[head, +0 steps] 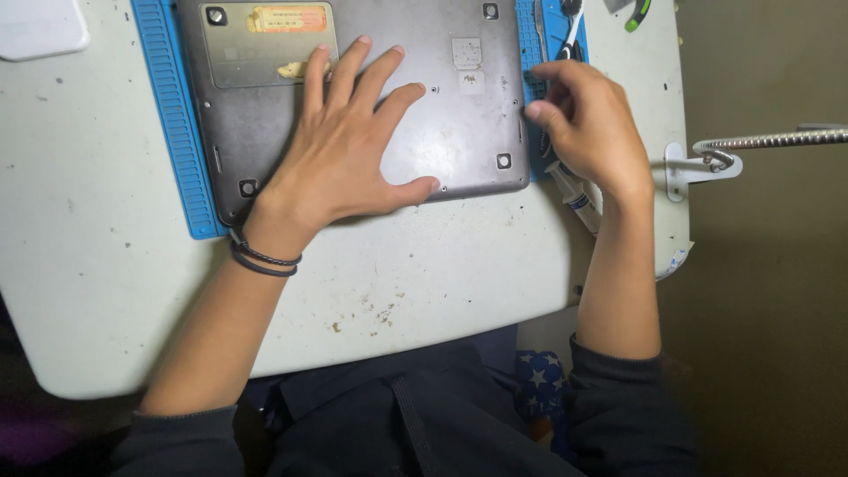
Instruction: Connecting internal ribbon cables and then closing and screwing the back cover of a laptop
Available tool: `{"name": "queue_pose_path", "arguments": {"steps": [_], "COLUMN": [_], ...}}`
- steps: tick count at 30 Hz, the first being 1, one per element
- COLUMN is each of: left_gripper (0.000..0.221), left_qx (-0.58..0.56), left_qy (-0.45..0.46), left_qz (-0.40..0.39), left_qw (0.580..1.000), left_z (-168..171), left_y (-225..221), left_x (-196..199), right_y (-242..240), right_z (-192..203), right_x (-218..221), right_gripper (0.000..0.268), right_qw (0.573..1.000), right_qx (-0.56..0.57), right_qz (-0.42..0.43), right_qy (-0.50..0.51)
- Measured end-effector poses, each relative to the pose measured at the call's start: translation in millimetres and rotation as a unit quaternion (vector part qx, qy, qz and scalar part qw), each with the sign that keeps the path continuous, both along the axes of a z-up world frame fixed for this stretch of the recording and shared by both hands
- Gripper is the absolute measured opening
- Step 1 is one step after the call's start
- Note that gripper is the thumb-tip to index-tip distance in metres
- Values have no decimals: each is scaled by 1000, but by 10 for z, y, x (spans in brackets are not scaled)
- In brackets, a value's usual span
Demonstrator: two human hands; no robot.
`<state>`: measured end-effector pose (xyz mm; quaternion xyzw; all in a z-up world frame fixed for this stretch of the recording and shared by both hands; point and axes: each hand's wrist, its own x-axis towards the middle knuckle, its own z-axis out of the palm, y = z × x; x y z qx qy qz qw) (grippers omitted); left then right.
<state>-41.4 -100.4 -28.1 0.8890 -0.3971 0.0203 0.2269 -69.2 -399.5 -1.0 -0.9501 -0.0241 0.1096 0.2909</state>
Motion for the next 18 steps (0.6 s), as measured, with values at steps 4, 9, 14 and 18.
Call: {"name": "queue_pose_path", "arguments": {"steps": [4, 9, 14, 18], "left_gripper": [86, 93, 92, 93], "left_qx": [-18, 35, 45, 37], "left_qy": [-64, -90, -102, -84], "left_qz": [4, 19, 32, 37], "left_qw": [998, 995, 993, 995], "left_z": [-66, -163, -250, -264], "left_y": [-136, -145, -162, -151], "left_x": [-13, -49, -50, -23], "right_y": [-127, -43, -108, -21], "right_z": [-189, -202, -353, -317], "right_x": [47, 123, 187, 181], "right_gripper": [14, 20, 20, 33], "right_qw": [978, 971, 973, 979], "right_qx": [-86, -147, -146, -131], "right_qz": [-89, -139, -98, -87], "right_qy": [-170, -130, -151, -133]}}
